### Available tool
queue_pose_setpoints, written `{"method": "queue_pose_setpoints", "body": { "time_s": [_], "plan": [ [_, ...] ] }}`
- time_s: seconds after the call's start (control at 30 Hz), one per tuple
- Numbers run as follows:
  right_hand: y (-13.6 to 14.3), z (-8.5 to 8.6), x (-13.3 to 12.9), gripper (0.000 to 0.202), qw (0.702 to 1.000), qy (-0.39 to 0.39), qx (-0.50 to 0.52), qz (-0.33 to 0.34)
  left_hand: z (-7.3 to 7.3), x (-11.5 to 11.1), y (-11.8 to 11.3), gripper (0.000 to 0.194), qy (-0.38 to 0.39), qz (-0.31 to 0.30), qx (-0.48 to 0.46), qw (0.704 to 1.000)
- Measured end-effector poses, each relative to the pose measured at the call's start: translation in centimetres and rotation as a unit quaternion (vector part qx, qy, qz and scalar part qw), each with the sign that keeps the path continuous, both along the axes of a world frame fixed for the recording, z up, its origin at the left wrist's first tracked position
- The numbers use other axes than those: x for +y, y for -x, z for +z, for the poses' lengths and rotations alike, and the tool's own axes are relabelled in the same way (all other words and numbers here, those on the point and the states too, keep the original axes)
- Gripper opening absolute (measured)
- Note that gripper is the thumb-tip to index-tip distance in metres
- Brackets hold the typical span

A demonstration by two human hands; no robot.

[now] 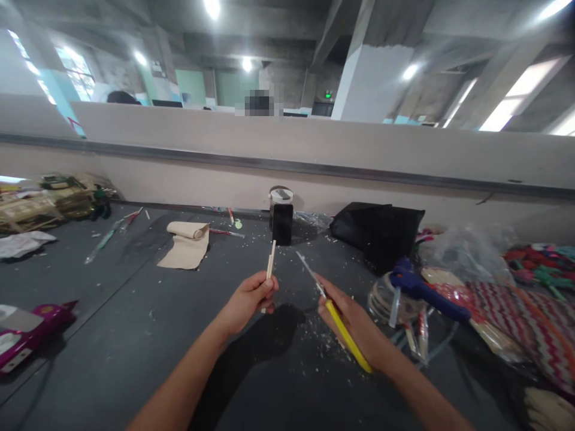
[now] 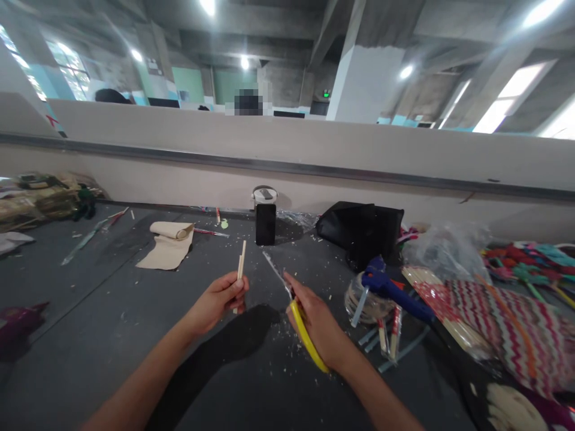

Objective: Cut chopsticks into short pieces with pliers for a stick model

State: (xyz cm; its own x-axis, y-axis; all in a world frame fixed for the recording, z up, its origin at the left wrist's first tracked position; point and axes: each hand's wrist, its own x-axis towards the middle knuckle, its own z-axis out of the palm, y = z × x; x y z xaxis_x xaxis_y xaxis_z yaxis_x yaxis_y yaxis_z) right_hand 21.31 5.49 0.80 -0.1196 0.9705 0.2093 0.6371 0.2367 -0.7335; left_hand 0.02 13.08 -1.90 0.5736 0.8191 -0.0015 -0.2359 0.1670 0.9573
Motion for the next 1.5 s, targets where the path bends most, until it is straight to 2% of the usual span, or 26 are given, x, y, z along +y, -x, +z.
{"method": "queue_pose_setpoints", "body": {
  "time_s": [0.1, 0.2, 0.37, 0.47, 0.63, 0.77, 0.9, 1.07, 1.2, 1.37, 1.5],
  "plan": [
    [0.2, 0.5, 0.9, 0.052, 0.998, 0.0, -0.065, 0.019, -0.6, 0.3, -0.1, 0.026, -0.079, 0.06, 0.077, 0.992],
    [0.6, 0.0, 1.6, 0.052, 0.996, 0.0, -0.089, 0.018, -1.1, 0.5, 0.1, 0.024, -0.164, 0.099, 0.14, 0.972],
    [1.4, -1.8, 2.7, 0.053, 0.995, -0.021, -0.093, 0.02, -0.9, 0.5, 0.5, 0.017, -0.279, 0.108, 0.205, 0.932],
    [1.9, -2.2, 2.9, 0.055, 0.994, -0.021, -0.1, 0.029, -0.5, 0.4, 0.6, 0.014, -0.333, 0.101, 0.254, 0.902],
    [2.3, -2.3, 2.6, 0.055, 0.993, -0.033, -0.113, 0.022, -0.2, 0.2, 0.5, 0.015, -0.344, 0.094, 0.289, 0.888],
    [2.5, -2.7, 2.4, 0.05, 0.992, -0.044, -0.121, -0.009, -0.6, 0.2, 0.3, 0.015, -0.356, 0.092, 0.315, 0.875],
    [2.5, -3.3, 2.3, 0.046, 0.991, -0.049, -0.123, -0.026, -1.0, 0.1, 0.1, 0.017, -0.395, 0.094, 0.362, 0.839],
    [2.1, -3.3, 2.3, 0.046, 0.993, -0.042, -0.11, -0.013, -1.0, 0.1, 0.1, 0.022, -0.426, 0.09, 0.415, 0.799],
    [2.2, -2.9, 2.1, 0.049, 0.997, -0.046, -0.064, 0.017, -1.0, 0.1, 0.1, 0.024, -0.429, 0.095, 0.415, 0.797],
    [2.1, -2.8, 2.0, 0.051, 0.998, -0.041, -0.056, 0.01, -0.8, -0.3, -0.2, 0.024, -0.432, 0.115, 0.405, 0.797],
    [2.0, -2.9, 2.1, 0.048, 0.998, -0.035, -0.041, 0.014, -0.2, -0.8, -0.5, 0.027, -0.435, 0.111, 0.464, 0.764]
  ]
}}
